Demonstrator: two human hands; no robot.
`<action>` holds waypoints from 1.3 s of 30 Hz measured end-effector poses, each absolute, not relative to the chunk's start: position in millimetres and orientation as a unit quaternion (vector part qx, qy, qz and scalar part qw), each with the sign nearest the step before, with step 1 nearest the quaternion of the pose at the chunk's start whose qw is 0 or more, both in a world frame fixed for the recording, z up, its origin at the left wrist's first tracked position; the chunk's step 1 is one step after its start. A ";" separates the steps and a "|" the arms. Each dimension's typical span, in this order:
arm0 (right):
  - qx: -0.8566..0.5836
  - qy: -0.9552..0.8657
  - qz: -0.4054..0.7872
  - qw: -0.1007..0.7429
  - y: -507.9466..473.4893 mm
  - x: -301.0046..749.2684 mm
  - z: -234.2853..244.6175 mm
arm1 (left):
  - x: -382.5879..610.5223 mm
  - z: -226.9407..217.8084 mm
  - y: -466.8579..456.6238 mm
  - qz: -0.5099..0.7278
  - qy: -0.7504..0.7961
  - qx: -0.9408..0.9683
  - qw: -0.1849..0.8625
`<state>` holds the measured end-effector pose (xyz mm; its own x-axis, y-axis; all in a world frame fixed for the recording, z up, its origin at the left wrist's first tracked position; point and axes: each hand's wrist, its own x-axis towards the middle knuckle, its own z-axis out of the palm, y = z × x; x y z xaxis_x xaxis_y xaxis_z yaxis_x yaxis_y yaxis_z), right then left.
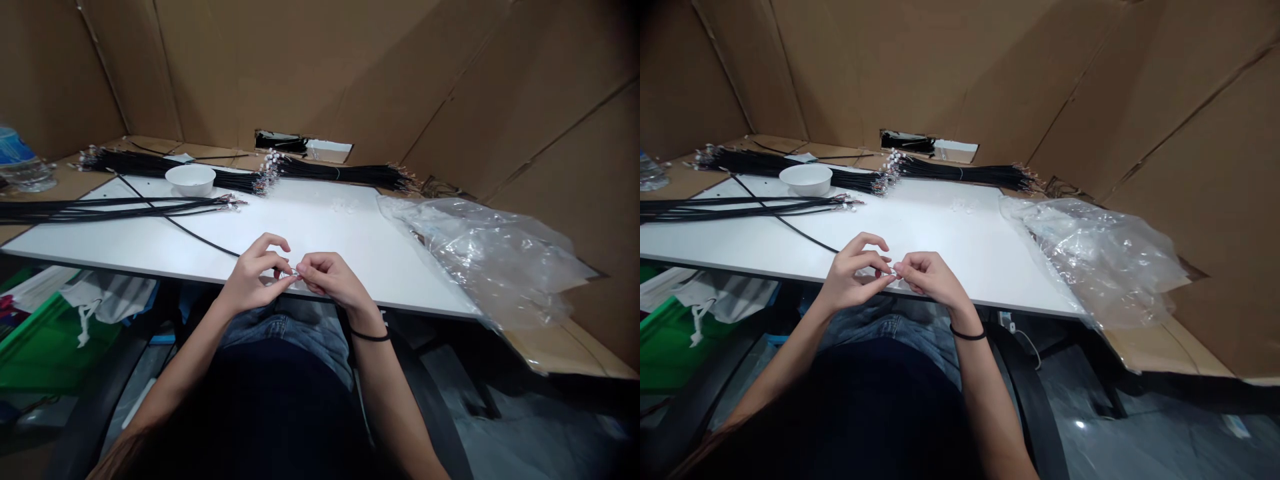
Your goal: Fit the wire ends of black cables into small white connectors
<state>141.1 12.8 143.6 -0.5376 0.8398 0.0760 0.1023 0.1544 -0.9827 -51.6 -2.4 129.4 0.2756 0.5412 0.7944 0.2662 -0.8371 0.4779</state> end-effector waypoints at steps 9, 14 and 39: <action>-0.346 -0.708 0.530 0.312 13.9 138.3 147.7 | -54.9 128.7 3.6 0.525 0.237 0.805 0.143; -0.355 -0.707 0.530 0.304 14.8 137.2 148.1 | -55.0 127.9 3.9 0.527 0.231 0.807 0.133; -0.341 -0.697 0.534 0.335 11.7 138.6 144.9 | -52.2 129.7 1.2 0.544 0.266 0.785 0.128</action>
